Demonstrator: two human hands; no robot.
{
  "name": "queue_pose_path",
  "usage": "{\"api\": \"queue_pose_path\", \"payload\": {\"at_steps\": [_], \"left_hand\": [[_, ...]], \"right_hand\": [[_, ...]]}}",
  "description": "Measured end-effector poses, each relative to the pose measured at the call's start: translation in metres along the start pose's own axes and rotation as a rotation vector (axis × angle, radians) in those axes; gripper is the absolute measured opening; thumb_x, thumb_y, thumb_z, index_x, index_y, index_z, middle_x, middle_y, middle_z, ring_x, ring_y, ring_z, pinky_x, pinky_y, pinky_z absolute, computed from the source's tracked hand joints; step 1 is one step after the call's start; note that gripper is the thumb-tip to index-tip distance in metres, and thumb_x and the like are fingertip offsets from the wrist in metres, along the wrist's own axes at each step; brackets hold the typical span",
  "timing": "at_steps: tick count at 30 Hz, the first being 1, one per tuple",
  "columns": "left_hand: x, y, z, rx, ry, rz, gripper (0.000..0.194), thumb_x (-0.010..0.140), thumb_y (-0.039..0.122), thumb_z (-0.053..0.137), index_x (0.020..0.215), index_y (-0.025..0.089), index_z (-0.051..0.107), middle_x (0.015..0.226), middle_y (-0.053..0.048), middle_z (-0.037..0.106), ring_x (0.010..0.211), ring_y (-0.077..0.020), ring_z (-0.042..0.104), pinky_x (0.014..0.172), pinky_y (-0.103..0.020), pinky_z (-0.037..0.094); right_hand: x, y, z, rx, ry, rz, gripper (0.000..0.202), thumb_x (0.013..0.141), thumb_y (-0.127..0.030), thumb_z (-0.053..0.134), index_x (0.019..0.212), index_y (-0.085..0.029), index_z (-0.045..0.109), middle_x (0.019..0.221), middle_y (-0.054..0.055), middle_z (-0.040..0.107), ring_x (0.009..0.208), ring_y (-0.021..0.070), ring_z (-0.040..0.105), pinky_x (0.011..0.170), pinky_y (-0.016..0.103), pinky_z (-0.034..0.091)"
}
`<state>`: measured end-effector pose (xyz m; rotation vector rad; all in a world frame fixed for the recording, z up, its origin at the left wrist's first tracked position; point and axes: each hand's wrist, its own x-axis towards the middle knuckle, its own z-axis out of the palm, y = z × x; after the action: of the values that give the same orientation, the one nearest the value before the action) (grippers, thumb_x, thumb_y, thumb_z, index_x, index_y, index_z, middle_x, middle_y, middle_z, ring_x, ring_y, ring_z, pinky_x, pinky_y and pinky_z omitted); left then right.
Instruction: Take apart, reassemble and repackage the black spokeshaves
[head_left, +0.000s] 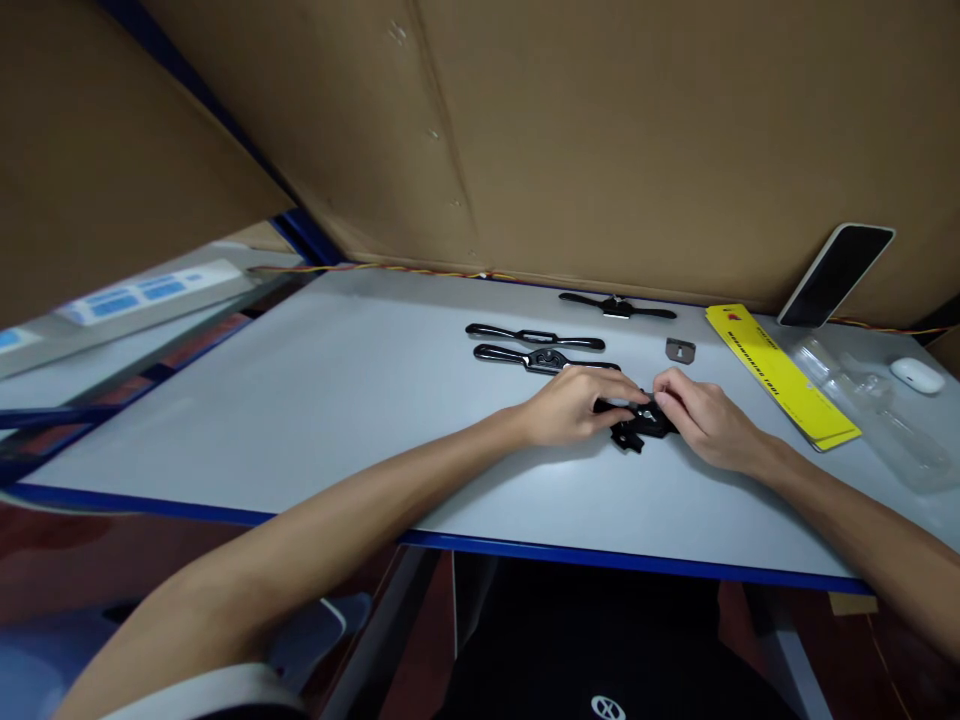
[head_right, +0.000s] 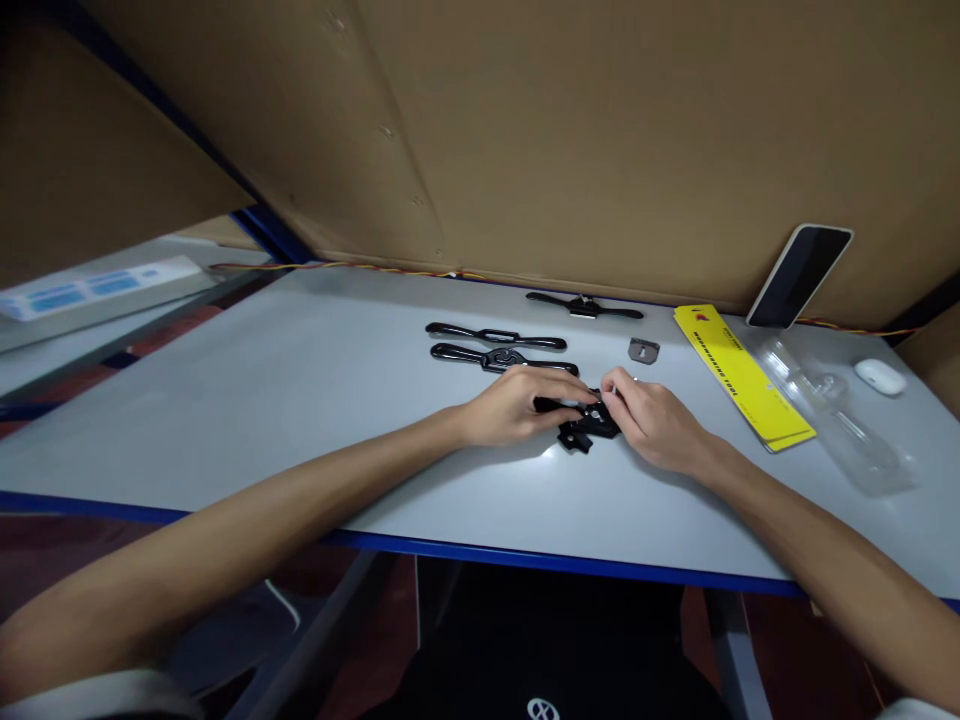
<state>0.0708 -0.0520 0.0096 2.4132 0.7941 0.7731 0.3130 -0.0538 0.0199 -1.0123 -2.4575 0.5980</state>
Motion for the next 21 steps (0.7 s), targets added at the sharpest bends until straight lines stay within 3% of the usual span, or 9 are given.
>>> {"api": "queue_pose_path", "payload": {"at_steps": [2, 6, 12, 21], "left_hand": [[0.0007, -0.0005, 0.0004, -0.043, 0.004, -0.035, 0.025, 0.096, 0.022, 0.063, 0.118, 0.020, 0.074, 0.114, -0.008, 0.076, 0.099, -0.0179, 0.072, 0.089, -0.032, 0.055], [0.0010, -0.0008, 0.0005, -0.095, -0.005, -0.085, 0.025, 0.095, 0.023, 0.064, 0.117, 0.019, 0.075, 0.113, -0.008, 0.076, 0.092, -0.0162, 0.071, 0.082, -0.030, 0.055], [0.0001, 0.0006, 0.0015, -0.097, 0.011, -0.076, 0.026, 0.094, 0.022, 0.064, 0.117, 0.018, 0.075, 0.111, -0.009, 0.075, 0.093, -0.0165, 0.070, 0.081, -0.030, 0.054], [0.0003, 0.0019, 0.0017, -0.074, 0.007, -0.092, 0.025, 0.094, 0.023, 0.064, 0.116, 0.020, 0.075, 0.110, -0.008, 0.076, 0.094, -0.0172, 0.070, 0.081, -0.030, 0.054]], "right_hand": [[-0.0005, 0.0002, -0.0008, 0.016, -0.021, -0.010, 0.011, 0.099, -0.035, 0.047, 0.103, -0.024, 0.043, 0.070, -0.005, 0.051, 0.061, 0.0153, 0.048, 0.062, 0.030, 0.036], [-0.0013, 0.0017, -0.0005, -0.016, -0.037, -0.030, 0.029, 0.087, -0.032, 0.060, 0.110, -0.025, 0.043, 0.073, -0.005, 0.050, 0.063, 0.0154, 0.049, 0.062, 0.029, 0.037], [-0.0007, 0.0017, 0.0000, -0.006, -0.036, -0.027, 0.012, 0.098, -0.033, 0.049, 0.106, -0.025, 0.043, 0.071, -0.005, 0.053, 0.060, 0.0153, 0.049, 0.061, 0.029, 0.036], [0.0036, -0.0039, -0.0008, 0.016, -0.038, 0.050, 0.022, 0.101, -0.046, 0.048, 0.098, -0.025, 0.042, 0.068, -0.005, 0.054, 0.059, 0.0164, 0.049, 0.062, 0.029, 0.034]]}}
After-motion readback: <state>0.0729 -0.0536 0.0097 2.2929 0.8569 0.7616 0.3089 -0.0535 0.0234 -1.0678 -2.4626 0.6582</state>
